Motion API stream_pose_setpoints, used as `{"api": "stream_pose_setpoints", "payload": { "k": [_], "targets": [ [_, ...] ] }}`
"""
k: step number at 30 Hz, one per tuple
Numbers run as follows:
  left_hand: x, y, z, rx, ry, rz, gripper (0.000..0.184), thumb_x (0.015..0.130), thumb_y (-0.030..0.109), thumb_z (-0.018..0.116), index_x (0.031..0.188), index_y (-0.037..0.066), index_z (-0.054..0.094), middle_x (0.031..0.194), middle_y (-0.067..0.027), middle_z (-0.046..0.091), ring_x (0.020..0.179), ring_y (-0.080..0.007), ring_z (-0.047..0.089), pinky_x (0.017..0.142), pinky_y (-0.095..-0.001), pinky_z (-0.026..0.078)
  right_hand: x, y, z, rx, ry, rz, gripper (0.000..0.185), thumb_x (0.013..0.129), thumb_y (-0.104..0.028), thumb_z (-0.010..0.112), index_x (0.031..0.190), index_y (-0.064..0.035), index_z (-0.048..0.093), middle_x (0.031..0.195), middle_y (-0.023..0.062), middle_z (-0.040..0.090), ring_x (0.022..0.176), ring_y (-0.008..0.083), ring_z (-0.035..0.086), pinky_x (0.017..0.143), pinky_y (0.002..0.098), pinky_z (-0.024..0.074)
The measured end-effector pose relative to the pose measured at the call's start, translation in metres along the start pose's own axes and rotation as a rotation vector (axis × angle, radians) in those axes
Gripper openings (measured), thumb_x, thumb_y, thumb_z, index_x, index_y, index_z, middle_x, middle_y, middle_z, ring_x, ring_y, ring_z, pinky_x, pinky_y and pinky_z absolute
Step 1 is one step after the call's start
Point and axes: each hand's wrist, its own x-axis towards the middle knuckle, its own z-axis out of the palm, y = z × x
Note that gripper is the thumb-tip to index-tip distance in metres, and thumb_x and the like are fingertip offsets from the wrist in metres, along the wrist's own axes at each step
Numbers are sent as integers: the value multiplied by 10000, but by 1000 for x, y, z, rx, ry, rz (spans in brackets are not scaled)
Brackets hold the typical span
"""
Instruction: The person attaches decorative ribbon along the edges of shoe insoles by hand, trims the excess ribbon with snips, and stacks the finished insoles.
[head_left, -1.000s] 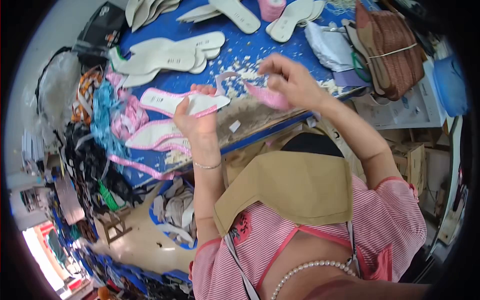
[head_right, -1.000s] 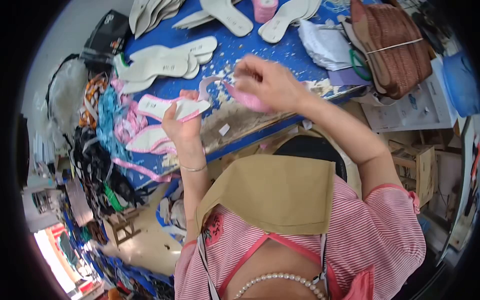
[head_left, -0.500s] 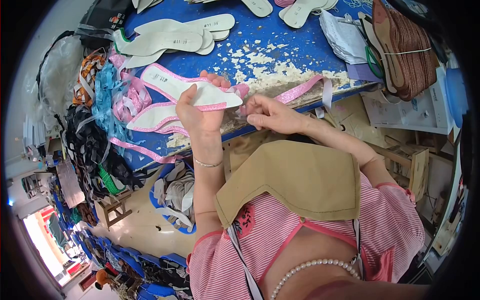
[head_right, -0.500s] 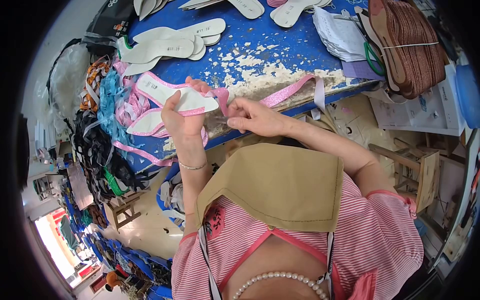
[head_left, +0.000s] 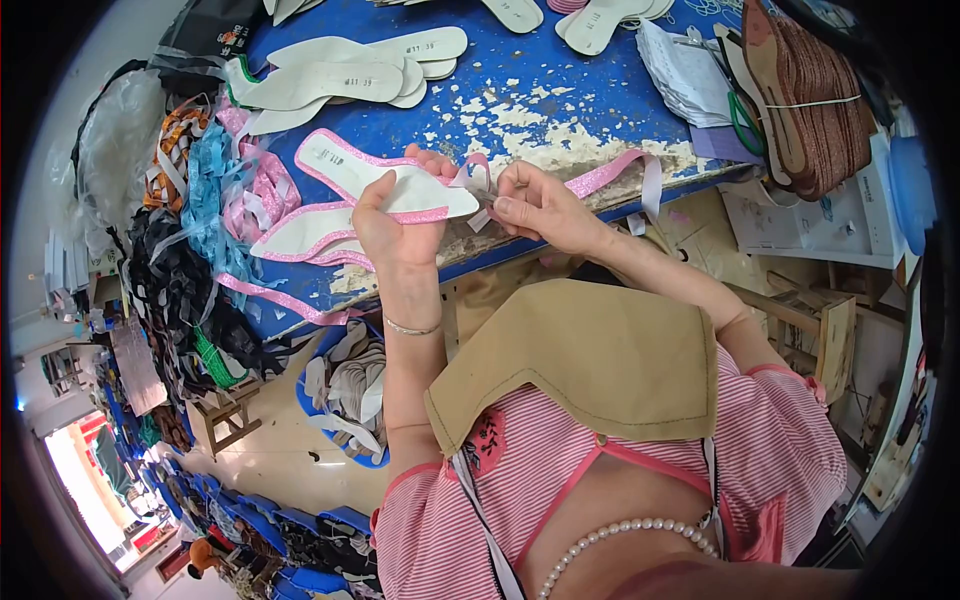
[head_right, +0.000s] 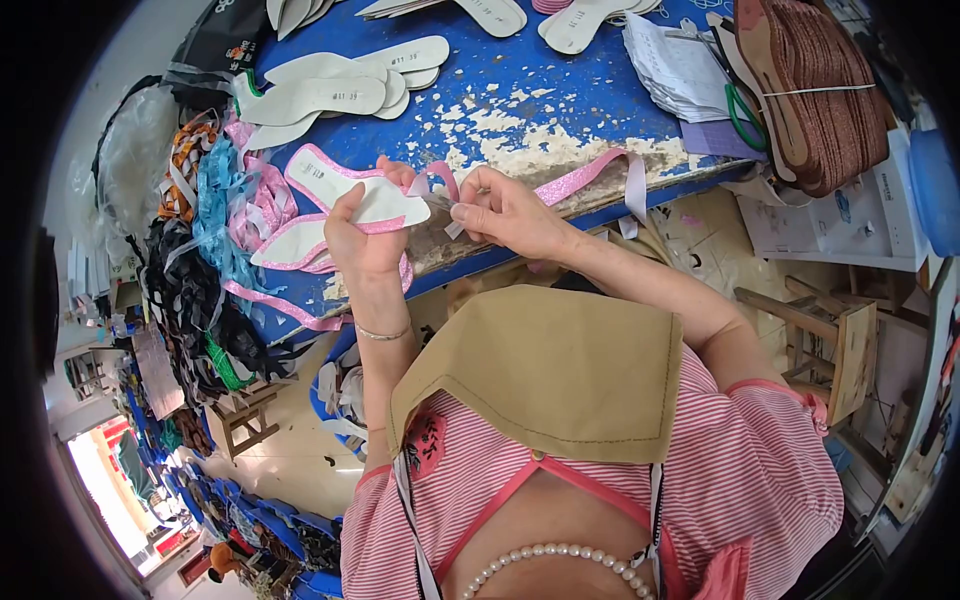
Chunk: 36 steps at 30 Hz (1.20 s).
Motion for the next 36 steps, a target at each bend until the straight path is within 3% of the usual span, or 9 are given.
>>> {"api": "stream_pose_setpoints", "payload": {
  "k": [12,17,22,27,32,36],
  "targets": [
    [-4,-7,-2,-38,57,-14,393,775,83,402,1149,-33,371,934,-171,473,863,-284,474,790,-440,410,5,10,2,193,-68,-91,144,915,-100,586,943,-74,448,712,14,538,572,58,474,477,179,354],
    [-3,-8,-10,-95,-149,-165,375,780,92,404,1138,-19,385,919,-168,478,853,-277,482,775,-427,420,9,2,3,133,-24,-146,131,921,-95,570,936,-75,441,692,3,525,572,58,469,487,177,350],
    [-1,-2,-21,-136,-242,-179,445,789,92,418,1205,-54,356,1002,-183,472,944,-301,489,876,-467,414,5,-12,-6,-25,-103,-100,120,914,-137,590,935,-72,490,665,-10,512,565,58,454,498,181,347],
    [-18,-14,0,212,-196,54,425,825,142,456,1207,-37,409,1033,-202,555,921,-284,564,851,-426,457,3,-35,-1,-248,-14,95,42,898,-93,579,904,-54,566,659,-15,509,556,65,423,518,180,341],
    [-25,-11,1,509,-167,311,382,845,163,576,1147,-63,511,1027,-195,623,894,-245,617,809,-344,501,-4,-28,2,-472,-37,30,218,887,-211,621,727,-63,607,598,-7,531,518,63,416,486,213,335],
    [-22,4,-8,995,172,452,288,856,183,637,1041,-35,607,946,-176,658,807,-224,634,722,-287,512,0,-32,-4,-667,-82,56,259,874,-179,617,661,-37,581,573,2,533,507,73,400,482,228,335]
  ]
}}
